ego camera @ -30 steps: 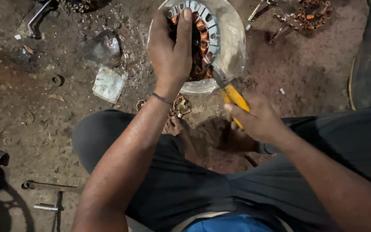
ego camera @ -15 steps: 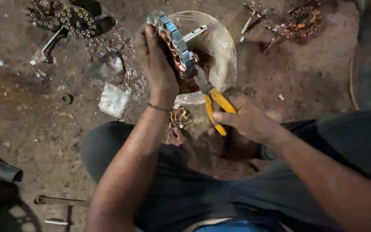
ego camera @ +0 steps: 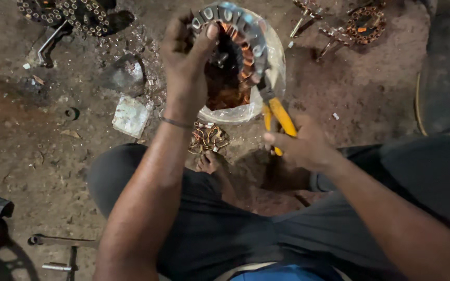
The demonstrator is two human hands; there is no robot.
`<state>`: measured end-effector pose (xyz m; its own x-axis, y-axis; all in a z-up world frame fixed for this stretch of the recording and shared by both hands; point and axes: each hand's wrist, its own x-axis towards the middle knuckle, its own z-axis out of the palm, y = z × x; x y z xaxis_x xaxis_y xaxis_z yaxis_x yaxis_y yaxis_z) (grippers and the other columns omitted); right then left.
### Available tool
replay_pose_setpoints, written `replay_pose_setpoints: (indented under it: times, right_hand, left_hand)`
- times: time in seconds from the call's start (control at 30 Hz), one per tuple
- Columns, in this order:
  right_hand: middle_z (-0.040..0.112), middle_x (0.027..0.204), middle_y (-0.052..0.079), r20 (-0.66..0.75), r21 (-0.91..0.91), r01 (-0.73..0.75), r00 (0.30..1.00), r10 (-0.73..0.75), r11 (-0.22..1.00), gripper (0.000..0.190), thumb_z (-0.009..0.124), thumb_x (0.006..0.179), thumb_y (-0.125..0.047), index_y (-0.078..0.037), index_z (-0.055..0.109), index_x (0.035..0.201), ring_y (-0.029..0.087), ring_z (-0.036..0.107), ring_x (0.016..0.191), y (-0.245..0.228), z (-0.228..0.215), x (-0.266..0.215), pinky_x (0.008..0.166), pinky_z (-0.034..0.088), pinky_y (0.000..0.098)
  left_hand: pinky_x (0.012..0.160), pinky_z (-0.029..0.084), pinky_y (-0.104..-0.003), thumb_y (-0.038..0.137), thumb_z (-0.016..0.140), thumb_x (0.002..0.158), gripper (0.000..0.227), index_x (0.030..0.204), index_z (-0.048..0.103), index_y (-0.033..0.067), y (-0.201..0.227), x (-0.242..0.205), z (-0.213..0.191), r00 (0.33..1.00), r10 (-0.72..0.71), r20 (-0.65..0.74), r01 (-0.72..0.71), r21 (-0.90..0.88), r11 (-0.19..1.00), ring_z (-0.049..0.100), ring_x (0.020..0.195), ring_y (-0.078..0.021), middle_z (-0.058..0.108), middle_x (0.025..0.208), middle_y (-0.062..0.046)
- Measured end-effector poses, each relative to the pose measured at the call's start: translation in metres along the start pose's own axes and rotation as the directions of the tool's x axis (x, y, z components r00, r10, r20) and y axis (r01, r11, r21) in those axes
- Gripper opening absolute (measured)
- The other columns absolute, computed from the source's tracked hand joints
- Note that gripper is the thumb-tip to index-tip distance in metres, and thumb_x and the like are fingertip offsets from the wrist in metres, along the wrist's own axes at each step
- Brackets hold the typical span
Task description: The person uses pliers to pull copper windings from a motor stator. The person repeatedly pulls and drops the copper into a plastic bag placed on the ground.
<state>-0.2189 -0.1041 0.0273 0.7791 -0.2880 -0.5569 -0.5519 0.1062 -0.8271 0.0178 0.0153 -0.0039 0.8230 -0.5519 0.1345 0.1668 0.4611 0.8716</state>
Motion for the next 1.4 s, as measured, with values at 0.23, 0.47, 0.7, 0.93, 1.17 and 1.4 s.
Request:
replay_pose_setpoints:
  times: [0.23, 0.47, 0.7, 0.93, 1.17, 1.4]
  right_hand:
    - [0.067, 0.080, 0.004, 0.205, 0.485, -0.037, 0.976, -0.073, 0.874, 0.032, 0.079, 0.085, -0.017, -0.003, 0.062, 0.107, 0.012, 0.065, 0.062, -0.018, -0.009, -0.011, 0.052, 0.052, 0.0277]
    - [0.062, 0.076, 0.017, -0.317, -0.435, -0.171, 0.948, 0.027, 0.884, 0.024, 0.068, 0.095, -0.024, -0.006, 0.064, 0.109, 0.033, 0.066, 0.063, 0.009, 0.011, 0.017, 0.058, 0.050, 0.0462]
    - [0.052, 0.107, 0.022, -0.140, -0.958, 0.089, 0.683, -0.717, 0.271, 0.028, 0.063, 0.096, -0.009, -0.010, 0.064, 0.124, 0.044, 0.058, 0.090, 0.041, -0.007, 0.041, 0.068, 0.046, 0.0549]
    - [0.051, 0.109, 0.022, -0.097, -0.984, 0.041, 0.692, -0.715, 0.173, 0.027, 0.064, 0.090, -0.008, -0.010, 0.065, 0.116, 0.043, 0.058, 0.092, 0.030, -0.004, 0.047, 0.062, 0.044, 0.0524]
    - [0.065, 0.094, 0.023, -0.234, -0.743, 0.152, 0.853, -0.466, 0.652, 0.025, 0.069, 0.096, -0.013, 0.002, 0.067, 0.116, 0.041, 0.062, 0.082, -0.003, -0.009, 0.042, 0.067, 0.049, 0.0506]
    - [0.071, 0.088, 0.011, -0.147, -0.060, -0.141, 0.980, 0.131, 0.988, 0.028, 0.065, 0.087, -0.009, 0.005, 0.069, 0.111, 0.020, 0.067, 0.071, -0.008, -0.001, 0.054, 0.057, 0.052, 0.0334]
  left_hand:
    - [0.100, 0.062, -0.044, 0.021, 0.084, 0.093, 0.062, 0.143, 0.051, 0.0038, 0.006, -0.006, 0.005, 0.965, -0.245, 0.092, 0.262, -0.381, 0.887, 0.072, 0.110, -0.0228, 0.069, 0.121, -0.011]
    - [0.084, 0.063, -0.034, 0.026, 0.083, 0.094, 0.045, 0.124, 0.069, -0.0054, -0.011, -0.003, -0.001, 0.986, -0.095, -0.135, 0.123, 0.216, 0.969, 0.073, 0.094, -0.0170, 0.077, 0.109, -0.013]
    - [0.080, 0.061, -0.033, 0.023, 0.080, 0.097, 0.032, 0.112, 0.067, -0.0023, -0.021, -0.010, 0.001, 0.968, 0.195, -0.158, -0.038, 0.675, 0.737, 0.075, 0.090, -0.0187, 0.077, 0.100, -0.013]
    - [0.069, 0.056, -0.036, 0.022, 0.074, 0.103, 0.016, 0.107, 0.070, 0.0062, 0.024, -0.016, 0.015, 0.979, 0.201, 0.044, -0.129, 0.893, 0.431, 0.076, 0.078, -0.0224, 0.078, 0.089, -0.010]
    - [0.089, 0.059, -0.037, 0.013, 0.077, 0.104, 0.038, 0.130, 0.055, -0.0022, 0.046, -0.022, 0.005, 0.836, 0.542, 0.081, -0.427, 0.718, 0.550, 0.073, 0.106, -0.0305, 0.069, 0.119, -0.018]
    - [0.072, 0.056, -0.037, 0.020, 0.083, 0.097, 0.030, 0.104, 0.060, 0.0021, 0.033, -0.015, -0.008, 0.908, 0.414, -0.059, -0.166, 0.857, 0.488, 0.073, 0.079, -0.0198, 0.072, 0.090, -0.011]
